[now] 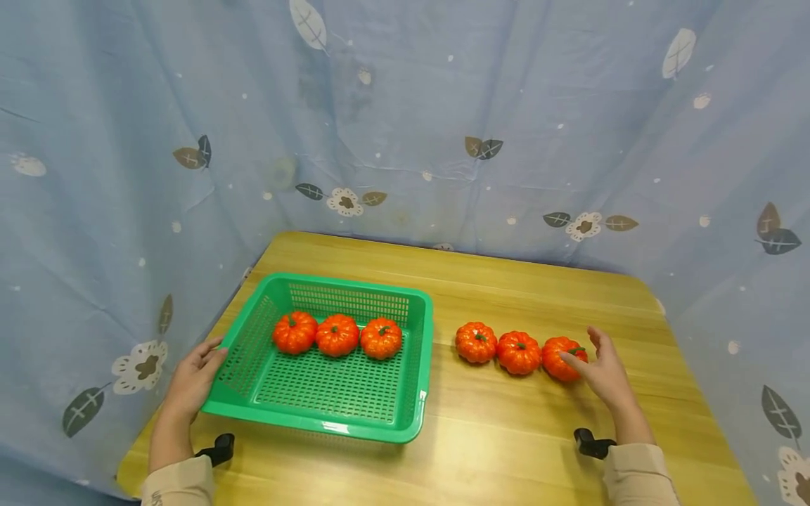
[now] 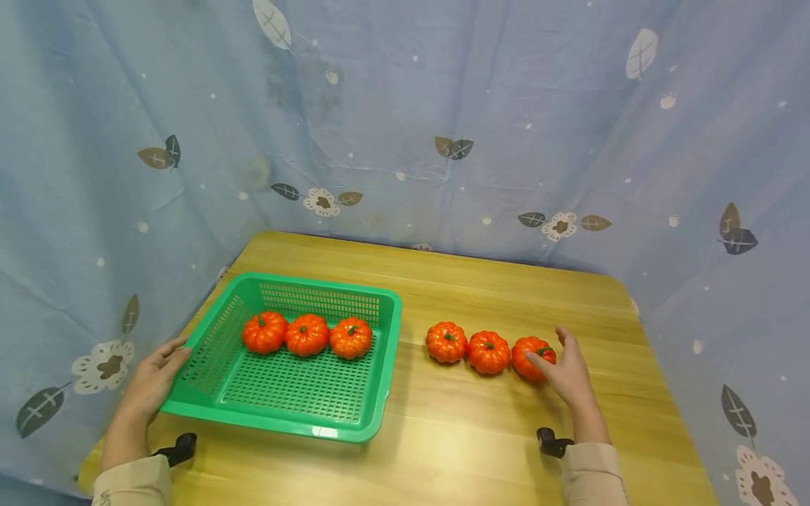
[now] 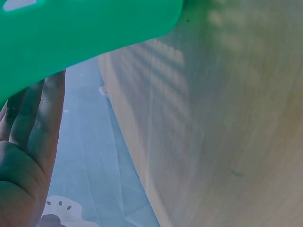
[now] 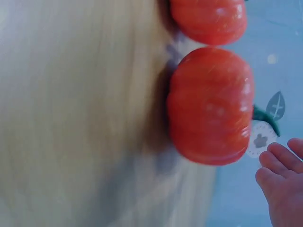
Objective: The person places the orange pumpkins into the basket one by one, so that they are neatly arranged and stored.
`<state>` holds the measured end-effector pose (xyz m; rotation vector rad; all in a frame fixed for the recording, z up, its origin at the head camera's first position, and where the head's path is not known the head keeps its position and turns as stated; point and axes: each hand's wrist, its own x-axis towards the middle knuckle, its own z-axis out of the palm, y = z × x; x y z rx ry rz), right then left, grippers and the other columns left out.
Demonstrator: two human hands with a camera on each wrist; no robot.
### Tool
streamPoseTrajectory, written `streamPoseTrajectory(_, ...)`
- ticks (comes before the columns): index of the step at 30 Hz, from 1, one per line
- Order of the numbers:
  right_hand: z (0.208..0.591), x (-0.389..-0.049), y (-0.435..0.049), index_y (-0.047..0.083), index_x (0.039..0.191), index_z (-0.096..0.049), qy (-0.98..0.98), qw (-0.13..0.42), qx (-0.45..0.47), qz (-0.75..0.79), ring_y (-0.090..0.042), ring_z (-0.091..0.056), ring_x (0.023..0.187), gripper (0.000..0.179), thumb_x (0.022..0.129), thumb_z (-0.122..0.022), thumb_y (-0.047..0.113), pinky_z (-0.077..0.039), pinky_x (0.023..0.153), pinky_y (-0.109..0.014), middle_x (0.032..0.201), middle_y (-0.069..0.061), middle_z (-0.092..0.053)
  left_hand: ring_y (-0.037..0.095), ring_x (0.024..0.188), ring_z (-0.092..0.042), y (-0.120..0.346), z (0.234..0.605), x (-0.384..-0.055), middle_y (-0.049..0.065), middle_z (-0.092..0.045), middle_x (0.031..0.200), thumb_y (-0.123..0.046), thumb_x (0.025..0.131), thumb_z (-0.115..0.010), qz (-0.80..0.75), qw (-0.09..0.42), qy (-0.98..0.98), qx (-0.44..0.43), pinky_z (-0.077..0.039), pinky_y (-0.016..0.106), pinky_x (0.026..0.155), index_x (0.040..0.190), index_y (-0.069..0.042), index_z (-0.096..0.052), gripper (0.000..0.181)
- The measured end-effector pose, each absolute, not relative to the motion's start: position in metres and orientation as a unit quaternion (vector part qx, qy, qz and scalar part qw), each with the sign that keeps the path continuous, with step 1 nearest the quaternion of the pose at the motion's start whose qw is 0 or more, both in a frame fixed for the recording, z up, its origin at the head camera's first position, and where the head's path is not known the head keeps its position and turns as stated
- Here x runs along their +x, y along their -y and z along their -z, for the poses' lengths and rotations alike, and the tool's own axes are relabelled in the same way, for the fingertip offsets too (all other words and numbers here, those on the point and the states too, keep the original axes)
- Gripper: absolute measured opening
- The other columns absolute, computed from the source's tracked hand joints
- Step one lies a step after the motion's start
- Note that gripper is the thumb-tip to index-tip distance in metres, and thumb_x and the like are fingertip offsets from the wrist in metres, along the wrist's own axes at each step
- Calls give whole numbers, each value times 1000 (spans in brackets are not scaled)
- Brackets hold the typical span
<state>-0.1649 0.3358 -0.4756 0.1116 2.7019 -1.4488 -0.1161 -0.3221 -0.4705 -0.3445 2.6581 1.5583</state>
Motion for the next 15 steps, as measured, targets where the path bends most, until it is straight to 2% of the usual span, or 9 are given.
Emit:
streamPoseTrajectory(8,495,-165,-345,-10,147,9,-877,82,60,470,-52,-4,139,104,89,-68,30,-11,111,-62,151,-37,0,52,129,-30,322,472,-117,36,-27,146,-46,102,-34,-500,8,-859,-110,-30,66,98,151,-2,-18,68)
streamPoseTrajectory(15,514,-167,-345,-11,147,7,-880,89,84,460,-51,-17,137,107,86,-71,30,-18,111,-60,149,-39,-8,52,129,-32,322,473,-117,37,-28,145,-45,102,-34,-499,8,-860,-111,-32,65,97,151,-2,-19,67)
